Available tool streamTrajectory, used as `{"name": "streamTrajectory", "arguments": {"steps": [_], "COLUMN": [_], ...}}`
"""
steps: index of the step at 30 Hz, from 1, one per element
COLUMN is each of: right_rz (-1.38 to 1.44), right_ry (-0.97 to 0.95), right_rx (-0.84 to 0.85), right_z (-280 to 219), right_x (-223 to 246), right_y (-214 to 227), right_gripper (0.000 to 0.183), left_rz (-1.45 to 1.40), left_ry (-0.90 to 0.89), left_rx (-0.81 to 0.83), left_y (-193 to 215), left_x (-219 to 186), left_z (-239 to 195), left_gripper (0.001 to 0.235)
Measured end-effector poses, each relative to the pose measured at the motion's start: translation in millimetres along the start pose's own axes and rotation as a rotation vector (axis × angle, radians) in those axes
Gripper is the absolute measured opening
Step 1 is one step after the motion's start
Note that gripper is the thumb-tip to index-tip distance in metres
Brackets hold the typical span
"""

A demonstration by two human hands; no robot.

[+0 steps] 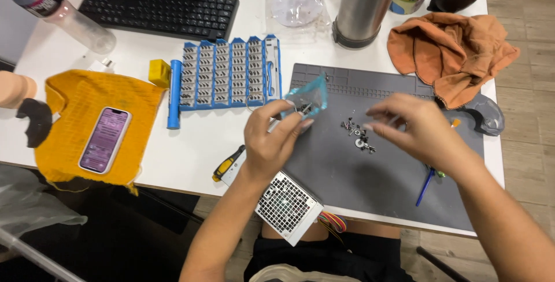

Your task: The person opens a small bag of screws and places them on a cutting mat. They then pick up a power supply unit, brush its surface with a paintbrush, and use a screwdriver to tighten screws on the unit. The person handles the power supply unit and its attached cables throughout the process.

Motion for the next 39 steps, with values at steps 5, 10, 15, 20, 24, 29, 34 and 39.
{"name": "streamTrajectory", "arguments": {"steps": [5,10,15,20,24,29,34,39], "right_rz": [-0.194,-0.204,-0.213,-0.182,-0.354,-0.623,-0.686,-0.737], "right_ry": [-0.22,-0.294,-0.185,-0.139,0.044,0.322,0.488,0.479], "right_rx": [0.125,0.071,-0.068,-0.06,-0.08,-0.164,-0.177,-0.237], "right_z": [-52,-65,-51,-25,-5,-7,-11,-14], "right_x": [-68,-86,-94,-73,-39,-51,-55,-56], "right_y": [-50,-81,-99,-96,-92,-135,-146,-139], "right_gripper": [0.051,0.068,0.046,0.045,0.064,0.048,0.02,0.027], "left_rz": [0.013,0.011,0.017,0.011,0.008,0.006,-0.004,-0.009], "left_ry": [0.095,0.152,0.143,0.121,0.118,0.107,0.113,0.115], "left_rx": [-0.099,-0.145,-0.137,-0.14,-0.14,-0.137,-0.149,-0.16], "left_y": [4,5,4,4,4,4,5,6], "left_x": [18,22,17,16,16,15,13,10], "left_z": [-4,-5,-5,-5,-4,-1,-1,1], "left_gripper": [0.015,0.013,0.012,0.015,0.015,0.015,0.015,0.014]}}
Point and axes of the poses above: each hand's wrist, its own z-axis towards the middle knuckle, its own y-axis out of the back of the hand, x = y × z, the point moved 10 cm from there along z, towards the middle knuckle, and after that the axes turned 10 degrees about -x, right-handed, at the moved point
